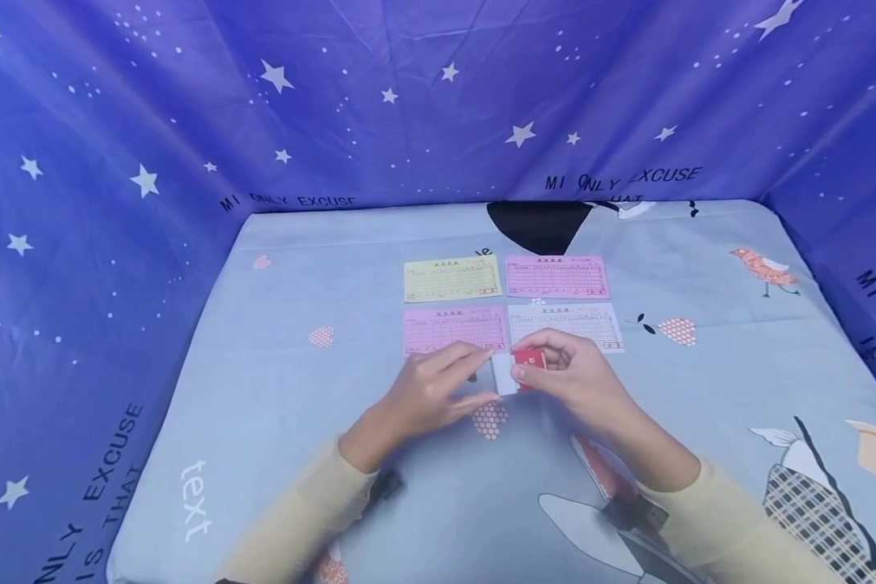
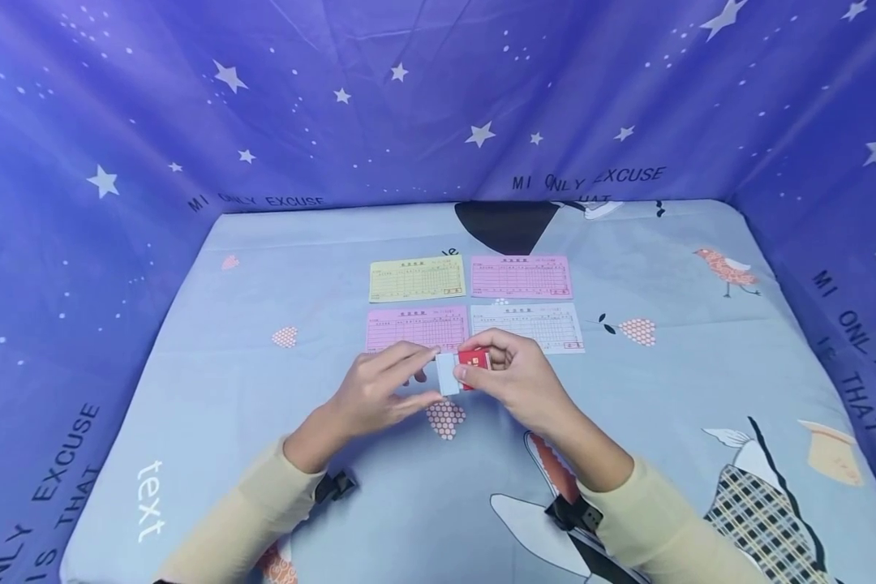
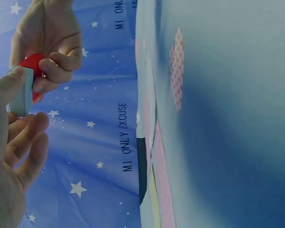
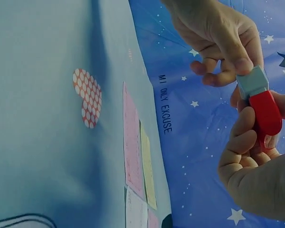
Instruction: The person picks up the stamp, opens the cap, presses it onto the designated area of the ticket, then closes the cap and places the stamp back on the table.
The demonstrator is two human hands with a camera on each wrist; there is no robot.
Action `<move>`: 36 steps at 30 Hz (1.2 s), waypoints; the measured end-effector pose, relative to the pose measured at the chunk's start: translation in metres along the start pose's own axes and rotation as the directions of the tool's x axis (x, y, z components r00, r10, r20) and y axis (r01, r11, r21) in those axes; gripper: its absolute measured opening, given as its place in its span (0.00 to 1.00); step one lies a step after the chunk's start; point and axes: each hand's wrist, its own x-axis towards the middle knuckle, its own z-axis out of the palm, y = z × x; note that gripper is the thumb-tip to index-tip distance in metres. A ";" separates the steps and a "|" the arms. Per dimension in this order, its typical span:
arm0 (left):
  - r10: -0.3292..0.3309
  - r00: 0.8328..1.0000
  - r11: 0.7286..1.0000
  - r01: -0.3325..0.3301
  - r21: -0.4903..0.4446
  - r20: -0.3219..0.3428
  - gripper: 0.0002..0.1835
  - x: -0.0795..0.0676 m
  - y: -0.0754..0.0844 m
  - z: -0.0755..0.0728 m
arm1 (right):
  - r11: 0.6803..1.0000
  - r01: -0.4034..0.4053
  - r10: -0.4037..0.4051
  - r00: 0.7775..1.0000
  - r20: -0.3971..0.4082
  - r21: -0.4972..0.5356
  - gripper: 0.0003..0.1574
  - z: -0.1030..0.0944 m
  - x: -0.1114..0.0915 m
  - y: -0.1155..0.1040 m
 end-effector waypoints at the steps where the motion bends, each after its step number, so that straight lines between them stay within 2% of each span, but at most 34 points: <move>1: 0.000 1.000 1.000 0.000 0.010 0.008 0.29 0.000 0.000 0.001 | 1.000 -0.005 0.005 1.000 -0.003 -0.015 0.19 -0.001 0.000 0.000; 3: -0.013 0.999 0.999 0.012 0.042 0.044 0.30 -0.001 0.000 0.004 | 0.998 -0.013 0.012 1.000 -0.004 -0.057 0.19 -0.005 -0.001 0.002; 5: -0.053 0.993 0.996 0.044 0.080 0.110 0.29 -0.004 -0.001 0.006 | 0.993 -0.016 0.015 1.000 -0.008 -0.116 0.19 -0.013 -0.003 0.003; 7: -0.122 0.975 0.988 0.102 0.112 0.187 0.26 -0.008 -0.002 0.006 | 0.982 -0.026 0.022 0.999 -0.027 -0.185 0.19 -0.027 -0.006 0.003; 10: -0.250 0.934 0.963 0.212 0.167 0.257 0.20 -0.017 -0.008 0.000 | 0.958 -0.049 0.022 0.995 -0.098 -0.281 0.19 -0.060 -0.008 0.001; 12: -0.332 0.908 0.937 0.287 0.197 0.255 0.17 -0.022 -0.014 -0.009 | 0.937 -0.079 0.026 0.987 -0.159 -0.339 0.20 -0.089 -0.007 0.000; 15: -0.429 0.881 0.894 0.384 0.230 0.198 0.16 -0.027 -0.024 -0.026 | 0.890 -0.129 0.022 0.970 -0.243 -0.438 0.24 -0.134 0.001 0.001; 17: -0.481 0.863 0.864 0.439 0.245 0.151 0.16 -0.030 -0.031 -0.035 | 0.828 -0.185 0.023 0.954 -0.298 -0.529 0.27 -0.161 0.008 0.003; 19: -0.544 0.833 0.825 0.507 0.250 0.104 0.16 -0.035 -0.039 -0.041 | 0.747 -0.241 0.016 0.938 -0.346 -0.619 0.29 -0.184 0.016 0.006; 21: -0.619 0.782 0.769 0.584 0.261 0.074 0.18 -0.042 -0.048 -0.043 | 0.663 -0.285 0.007 0.927 -0.375 -0.693 0.29 -0.201 0.024 0.009; 22: -0.665 0.743 0.730 0.628 0.268 0.070 0.19 -0.047 -0.052 -0.043 | 0.618 -0.300 -0.004 0.923 -0.385 -0.726 0.29 -0.207 0.028 0.010; 23: -0.716 0.694 0.684 0.678 0.270 0.072 0.22 -0.052 -0.056 -0.043 | 0.582 -0.309 -0.012 0.921 -0.389 -0.752 0.28 -0.212 0.033 0.011; 25: -0.816 0.569 0.571 0.767 0.293 0.102 0.27 -0.061 -0.062 -0.042 | 0.526 -0.320 -0.015 0.923 -0.385 -0.788 0.27 -0.219 0.044 0.015; 27: -0.881 0.447 0.473 0.819 0.325 0.154 0.32 -0.069 -0.065 -0.041 | 0.474 -0.346 0.006 0.921 -0.389 -0.810 0.29 -0.221 0.054 0.017; 28: -0.901 0.396 0.435 0.831 0.347 0.180 0.34 -0.071 -0.066 -0.041 | 0.457 -0.357 0.021 0.920 -0.391 -0.815 0.30 -0.221 0.059 0.018; 29: -0.911 0.360 0.411 0.834 0.368 0.201 0.36 -0.073 -0.066 -0.041 | 0.441 -0.367 0.038 0.920 -0.391 -0.819 0.30 -0.220 0.063 0.018; 30: -0.915 0.337 0.399 0.829 0.391 0.219 0.37 -0.074 -0.066 -0.041 | 0.430 -0.378 0.055 0.917 -0.395 -0.820 0.31 -0.218 0.066 0.019; 31: -0.915 0.328 0.399 0.823 0.406 0.233 0.37 -0.075 -0.065 -0.042 | 0.421 -0.387 0.068 0.915 -0.397 -0.820 0.31 -0.217 0.069 0.020; 33: -0.914 0.324 0.401 0.812 0.423 0.244 0.37 -0.076 -0.064 -0.043 | 0.413 -0.392 0.084 0.915 -0.394 -0.822 0.31 -0.214 0.075 0.020; 36: -0.913 0.328 0.404 0.808 0.429 0.242 0.37 -0.075 -0.064 -0.043 | 0.407 -0.376 0.084 0.923 -0.375 -0.833 0.28 -0.212 0.078 0.022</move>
